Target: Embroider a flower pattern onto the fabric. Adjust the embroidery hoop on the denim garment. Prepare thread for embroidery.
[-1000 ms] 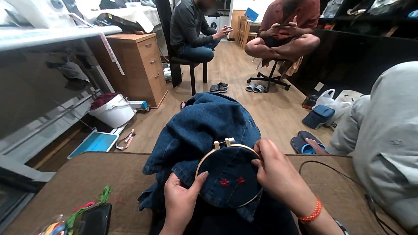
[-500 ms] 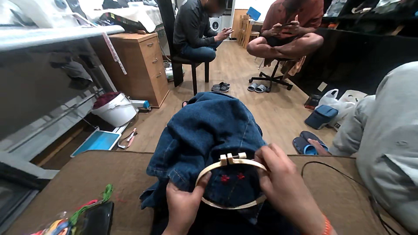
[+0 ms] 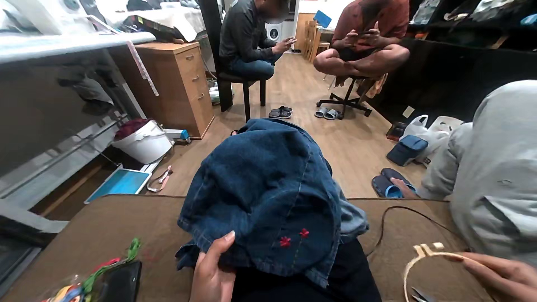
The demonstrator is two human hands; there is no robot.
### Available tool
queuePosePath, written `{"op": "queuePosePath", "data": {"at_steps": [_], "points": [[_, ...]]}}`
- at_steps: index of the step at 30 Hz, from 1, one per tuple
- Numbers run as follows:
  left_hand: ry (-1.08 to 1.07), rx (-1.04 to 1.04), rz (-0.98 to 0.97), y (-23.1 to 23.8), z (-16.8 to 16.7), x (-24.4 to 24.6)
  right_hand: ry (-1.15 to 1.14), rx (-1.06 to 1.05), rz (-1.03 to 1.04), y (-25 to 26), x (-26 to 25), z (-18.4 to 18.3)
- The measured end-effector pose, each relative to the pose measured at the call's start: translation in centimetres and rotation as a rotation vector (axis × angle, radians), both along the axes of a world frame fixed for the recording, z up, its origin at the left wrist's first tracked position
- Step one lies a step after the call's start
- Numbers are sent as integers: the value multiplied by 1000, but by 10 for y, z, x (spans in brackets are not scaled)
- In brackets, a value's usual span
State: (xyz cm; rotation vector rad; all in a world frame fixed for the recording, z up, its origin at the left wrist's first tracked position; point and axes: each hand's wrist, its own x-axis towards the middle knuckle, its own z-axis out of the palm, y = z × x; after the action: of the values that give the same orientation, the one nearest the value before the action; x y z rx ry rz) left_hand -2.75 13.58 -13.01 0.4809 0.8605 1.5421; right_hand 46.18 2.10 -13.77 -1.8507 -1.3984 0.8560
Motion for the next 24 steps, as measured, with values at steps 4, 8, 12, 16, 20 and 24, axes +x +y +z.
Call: {"op": "queuePosePath", "data": {"at_steps": [4, 8, 12, 16, 20, 24], "points": [[42, 71, -28, -2, -8, -5, -316, -417, -75, 0, 30, -61], [-31, 181, -144, -9, -4, -12, -384, 59, -196, 34, -15, -50], [-166, 184, -515, -12, 19, -11, 116, 263, 55, 73, -126, -19], [-241, 319, -674, -11, 31, -7, 371, 234, 170, 92, -202, -10], [-98, 487, -482, -14, 31, -12, 746, 393, 4, 93, -224, 13], [196, 596, -151, -15, 8, -12, 671, 767, -14, 95, -210, 53]]}}
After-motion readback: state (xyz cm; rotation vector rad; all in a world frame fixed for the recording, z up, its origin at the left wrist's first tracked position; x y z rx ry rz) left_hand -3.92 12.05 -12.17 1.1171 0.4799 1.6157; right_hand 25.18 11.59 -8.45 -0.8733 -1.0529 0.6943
